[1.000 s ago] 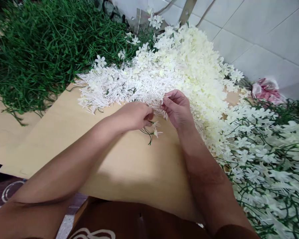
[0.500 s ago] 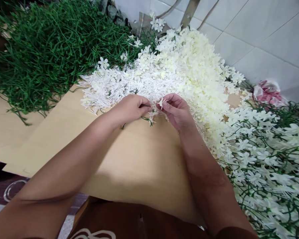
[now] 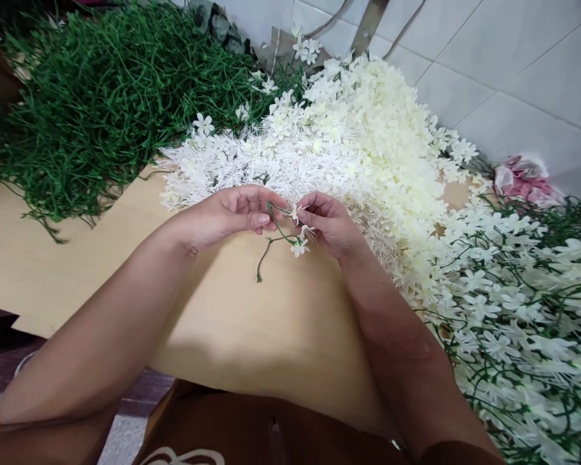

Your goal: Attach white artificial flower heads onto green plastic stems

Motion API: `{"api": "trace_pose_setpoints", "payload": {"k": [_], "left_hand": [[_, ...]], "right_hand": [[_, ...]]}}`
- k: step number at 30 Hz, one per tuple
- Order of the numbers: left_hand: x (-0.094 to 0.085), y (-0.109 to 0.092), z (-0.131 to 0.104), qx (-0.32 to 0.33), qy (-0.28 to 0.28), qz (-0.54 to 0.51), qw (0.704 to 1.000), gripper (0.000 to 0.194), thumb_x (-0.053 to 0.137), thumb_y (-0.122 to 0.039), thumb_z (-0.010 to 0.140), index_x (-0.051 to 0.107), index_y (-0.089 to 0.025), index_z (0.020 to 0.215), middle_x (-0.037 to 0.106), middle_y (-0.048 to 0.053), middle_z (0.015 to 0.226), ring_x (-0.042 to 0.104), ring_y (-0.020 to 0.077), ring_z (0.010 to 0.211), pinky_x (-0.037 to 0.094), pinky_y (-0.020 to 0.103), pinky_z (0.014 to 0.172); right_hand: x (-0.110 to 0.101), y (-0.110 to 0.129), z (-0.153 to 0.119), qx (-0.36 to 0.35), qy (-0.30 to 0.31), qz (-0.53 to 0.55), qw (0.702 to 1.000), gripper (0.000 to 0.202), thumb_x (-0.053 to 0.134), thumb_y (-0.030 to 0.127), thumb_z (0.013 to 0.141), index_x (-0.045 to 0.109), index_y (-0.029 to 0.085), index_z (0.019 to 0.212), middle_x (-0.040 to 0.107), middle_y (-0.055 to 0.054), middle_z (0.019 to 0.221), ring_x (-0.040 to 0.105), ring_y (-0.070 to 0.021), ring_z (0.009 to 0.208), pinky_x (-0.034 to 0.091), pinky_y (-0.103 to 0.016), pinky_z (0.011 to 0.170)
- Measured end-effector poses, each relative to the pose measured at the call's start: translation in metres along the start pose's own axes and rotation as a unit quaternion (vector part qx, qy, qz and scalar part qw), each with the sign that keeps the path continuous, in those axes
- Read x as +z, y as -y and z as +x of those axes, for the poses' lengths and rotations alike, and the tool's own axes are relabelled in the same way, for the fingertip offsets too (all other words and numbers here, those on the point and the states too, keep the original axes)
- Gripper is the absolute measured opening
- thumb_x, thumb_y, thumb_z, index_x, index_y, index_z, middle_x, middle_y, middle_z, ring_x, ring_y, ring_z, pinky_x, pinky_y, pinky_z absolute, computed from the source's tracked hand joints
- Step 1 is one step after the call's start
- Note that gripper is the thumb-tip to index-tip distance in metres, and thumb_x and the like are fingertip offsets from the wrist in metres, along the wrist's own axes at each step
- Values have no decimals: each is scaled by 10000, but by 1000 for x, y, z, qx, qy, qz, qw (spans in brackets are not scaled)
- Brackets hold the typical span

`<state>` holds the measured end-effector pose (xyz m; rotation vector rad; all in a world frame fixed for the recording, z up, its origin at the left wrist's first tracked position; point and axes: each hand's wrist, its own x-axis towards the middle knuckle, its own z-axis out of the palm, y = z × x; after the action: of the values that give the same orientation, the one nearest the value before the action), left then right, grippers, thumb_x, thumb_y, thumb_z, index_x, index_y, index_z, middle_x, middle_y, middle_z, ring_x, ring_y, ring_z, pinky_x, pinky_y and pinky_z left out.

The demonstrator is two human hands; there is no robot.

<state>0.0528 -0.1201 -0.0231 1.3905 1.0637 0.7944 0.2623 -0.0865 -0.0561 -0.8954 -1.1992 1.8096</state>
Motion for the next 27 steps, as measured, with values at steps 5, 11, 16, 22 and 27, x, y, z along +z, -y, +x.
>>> {"api": "trace_pose_setpoints", "payload": {"k": [5, 11, 16, 22, 27], "left_hand": [[-2, 13, -6, 30, -49, 87, 995, 238, 697, -362, 737, 711, -184, 894, 669, 55, 797, 622, 156, 748, 512, 297, 700], [1, 21, -1, 149, -84, 269, 948, 181, 667, -286, 740, 747, -205, 880, 626, 58, 951, 582, 195, 933, 477, 356, 865], [-4, 21, -1, 175, -73, 273, 943, 186, 605, -304, 808, 756, -197, 835, 646, 65, 905, 593, 173, 866, 475, 329, 832], [-4, 17, -1, 83, -147, 184, 968, 217, 638, -350, 770, 716, -148, 770, 685, 73, 864, 607, 166, 795, 488, 304, 768], [-4, 15, 1, 33, -172, 132, 976, 213, 672, -349, 722, 697, -140, 750, 684, 50, 772, 593, 148, 735, 472, 274, 704]], "right_hand": [[6, -2, -2, 27, -16, 25, 999, 372, 909, 328, 484, 627, 172, 670, 632, 71, 568, 580, -47, 496, 480, -169, 509], [6, -3, -1, 53, -24, 41, 997, 385, 912, 337, 470, 626, 189, 682, 636, 70, 563, 554, -51, 481, 478, -173, 474], [6, -3, -1, 44, -18, 66, 997, 350, 886, 299, 511, 617, 190, 706, 614, 66, 577, 573, -59, 517, 494, -174, 488], [8, -3, -1, 55, -25, 69, 996, 281, 840, 227, 551, 612, 186, 710, 587, 60, 606, 555, -56, 535, 500, -175, 490], [7, 0, -2, 36, -51, 87, 994, 314, 869, 256, 521, 621, 183, 700, 584, 63, 606, 547, -51, 530, 510, -179, 500]]}}
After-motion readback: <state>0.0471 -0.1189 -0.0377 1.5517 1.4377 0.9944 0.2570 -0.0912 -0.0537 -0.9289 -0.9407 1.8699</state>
